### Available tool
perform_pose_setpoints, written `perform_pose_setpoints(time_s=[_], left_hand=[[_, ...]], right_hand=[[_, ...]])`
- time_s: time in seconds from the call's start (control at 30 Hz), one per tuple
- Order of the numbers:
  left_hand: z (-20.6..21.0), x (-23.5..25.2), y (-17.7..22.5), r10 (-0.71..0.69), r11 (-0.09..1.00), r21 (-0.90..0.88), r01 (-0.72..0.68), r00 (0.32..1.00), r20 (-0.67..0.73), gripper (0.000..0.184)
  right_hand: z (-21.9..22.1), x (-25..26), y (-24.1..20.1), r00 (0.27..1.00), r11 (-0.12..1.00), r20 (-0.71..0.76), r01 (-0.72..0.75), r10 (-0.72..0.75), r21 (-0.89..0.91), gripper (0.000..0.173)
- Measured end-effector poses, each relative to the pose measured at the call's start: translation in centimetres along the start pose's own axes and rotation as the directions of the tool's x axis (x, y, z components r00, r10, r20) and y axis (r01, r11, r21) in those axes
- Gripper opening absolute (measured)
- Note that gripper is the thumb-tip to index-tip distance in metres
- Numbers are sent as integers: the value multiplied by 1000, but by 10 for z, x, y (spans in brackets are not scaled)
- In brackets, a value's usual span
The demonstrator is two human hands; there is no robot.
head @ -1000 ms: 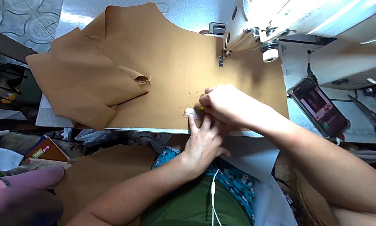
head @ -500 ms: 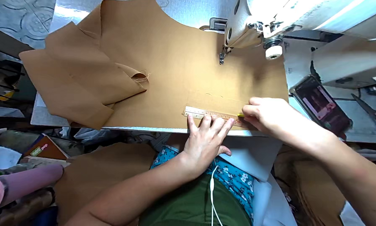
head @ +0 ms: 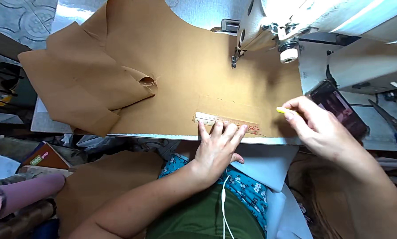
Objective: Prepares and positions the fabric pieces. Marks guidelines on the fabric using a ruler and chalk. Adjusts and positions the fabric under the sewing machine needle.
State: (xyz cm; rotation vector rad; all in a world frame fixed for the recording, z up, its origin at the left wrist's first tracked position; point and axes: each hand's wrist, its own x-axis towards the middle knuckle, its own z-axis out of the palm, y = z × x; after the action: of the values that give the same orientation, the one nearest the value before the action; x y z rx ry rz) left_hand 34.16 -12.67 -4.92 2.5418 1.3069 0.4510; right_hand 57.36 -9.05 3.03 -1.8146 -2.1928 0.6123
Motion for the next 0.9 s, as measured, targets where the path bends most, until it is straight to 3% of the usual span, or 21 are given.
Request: perform_pose_setpoints(time_s=[0.13,0.23,0.3,0.4,0.6,0.9], left_hand=[[0,-1,0,5,1000,-4,-5,1000,6,71],[0,-1,1,-7,1000,-16,7,1000,3,71],[1,-1,0,-1,1000,-17,0,1000,-17,66],[1,-2,0,4,1000,-15,-5,999,-40,54],[2,-4,1,-2,1000,14,2,1000,-18,48],[4,-4,0,5,999,36,-4,999,-37,50]], right_hand=[[15,10,-22,997,997,40,64,-62,-45,25],[26,23,-37,981,972,22,192,-191,-131,29],[32,33,-45,960,956,25,281,-279,-90,31],[44,46,-57,934,935,13,356,-356,-2,16],[61,59,-77,949,942,30,306,-313,138,6],[71,78,-81,925,921,51,368,-376,125,6]])
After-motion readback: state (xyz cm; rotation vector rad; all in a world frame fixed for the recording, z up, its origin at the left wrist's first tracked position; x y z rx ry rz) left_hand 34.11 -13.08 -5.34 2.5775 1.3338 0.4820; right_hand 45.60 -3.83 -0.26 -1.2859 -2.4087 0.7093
